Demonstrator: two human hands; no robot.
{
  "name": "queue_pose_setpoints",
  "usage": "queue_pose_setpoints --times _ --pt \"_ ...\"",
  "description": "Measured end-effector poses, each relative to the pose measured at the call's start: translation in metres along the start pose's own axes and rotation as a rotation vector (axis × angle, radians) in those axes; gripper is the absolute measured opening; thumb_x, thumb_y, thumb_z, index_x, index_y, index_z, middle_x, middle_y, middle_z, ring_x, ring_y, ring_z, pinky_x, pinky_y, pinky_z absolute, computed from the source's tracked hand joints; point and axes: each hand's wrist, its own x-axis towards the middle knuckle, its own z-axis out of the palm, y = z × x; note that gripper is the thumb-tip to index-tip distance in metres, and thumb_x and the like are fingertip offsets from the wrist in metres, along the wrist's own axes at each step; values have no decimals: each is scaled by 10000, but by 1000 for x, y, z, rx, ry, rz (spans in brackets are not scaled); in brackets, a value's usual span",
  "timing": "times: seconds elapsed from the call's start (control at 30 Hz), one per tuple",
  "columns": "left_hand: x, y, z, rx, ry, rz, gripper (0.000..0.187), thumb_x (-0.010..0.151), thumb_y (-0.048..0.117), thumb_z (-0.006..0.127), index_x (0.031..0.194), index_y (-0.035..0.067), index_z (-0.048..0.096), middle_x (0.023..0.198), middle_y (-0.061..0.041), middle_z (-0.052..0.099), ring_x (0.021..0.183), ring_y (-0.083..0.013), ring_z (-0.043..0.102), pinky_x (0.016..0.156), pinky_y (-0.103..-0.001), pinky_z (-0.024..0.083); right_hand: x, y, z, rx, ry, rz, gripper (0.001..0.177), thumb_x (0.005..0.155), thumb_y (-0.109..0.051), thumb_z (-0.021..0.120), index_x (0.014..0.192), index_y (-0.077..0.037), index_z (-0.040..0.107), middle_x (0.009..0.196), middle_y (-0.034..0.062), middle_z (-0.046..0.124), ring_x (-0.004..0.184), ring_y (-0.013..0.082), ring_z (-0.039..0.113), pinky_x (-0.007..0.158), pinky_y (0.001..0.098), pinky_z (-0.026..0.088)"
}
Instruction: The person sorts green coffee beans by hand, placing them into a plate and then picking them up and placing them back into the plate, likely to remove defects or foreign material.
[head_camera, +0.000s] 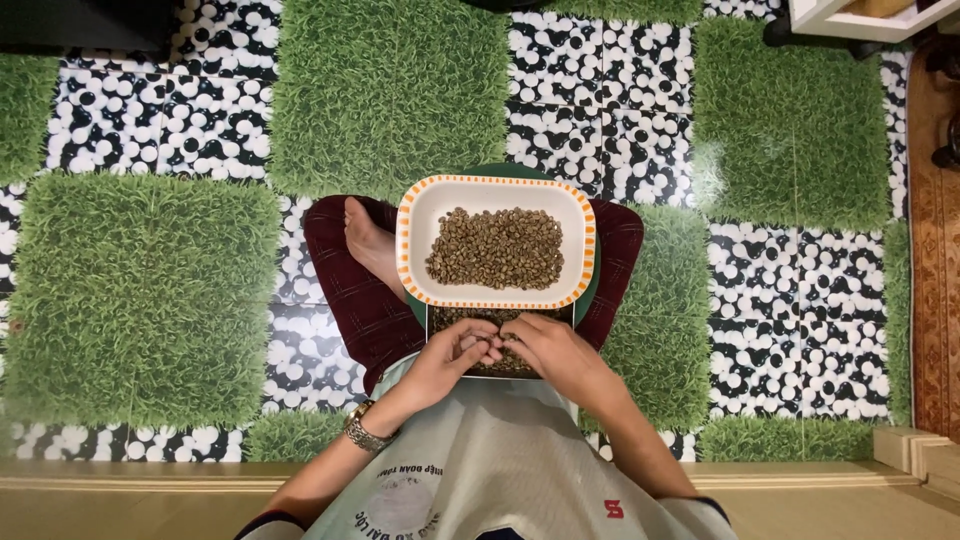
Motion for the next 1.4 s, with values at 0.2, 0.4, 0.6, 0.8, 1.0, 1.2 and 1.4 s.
queue_pose_setpoints --times 0.2,0.4,0.6,0.8,1.0,1.2,1.4 --pt "-3 26 14 -379 -30 -60 425 1118 173 391 1373 -163 436 1317 -329 553 1219 -398 601 1114 -580 479 18 -10 -33 -16 -38 -76 204 1026 -88 585 1194 1 660 1002 163 721 953 303 731 844 412 610" --pt "8 48 24 -677 62 -14 365 1108 124 316 1300 -106 525 1238 -228 557 1288 -422 573 1167 -623 389 40 -35 -72 219 -186 101 251 1016 -48 543 1234 23 645 988 176 703 943 289 717 904 427 596" --pt "44 70 24 -802 82 151 323 1118 170 370 1266 -44 560 1218 -166 595 1198 -308 633 1173 -523 426 66 -22 -83 45 -31 -182 263 1062 -33 513 1282 6 650 976 146 691 941 260 716 898 369 582" --pt "74 77 11 -878 89 226 430 1126 250 331 1385 -60 478 1311 -240 540 1264 -337 592 1198 -518 396 88 -10 -90 32 137 -264 264 981 55 653 1243 40 684 1004 176 696 954 294 698 905 395 571" --pt "81 79 4 -839 119 272 529 1137 303 334 1505 -72 397 1475 -305 411 1433 -407 424 1233 -514 303 90 -16 -92 12 259 -259 358 936 73 742 1285 39 665 1097 167 710 1029 311 701 894 409 592" --pt "80 84 2 -817 144 273 578 1125 328 345 1532 -82 364 1591 -339 309 1490 -426 333 1247 -530 262 87 0 -80 33 350 -259 282 950 51 747 1219 16 671 1127 140 691 1031 327 686 875 416 595" --pt "80 87 4 -800 165 287 591 1110 309 334 1542 -94 330 1624 -335 288 1515 -452 297 1258 -525 254 89 13 -59 -53 460 -204 220 930 -42 815 1127 -21 719 997 97 688 874 216 646 806 344 567"
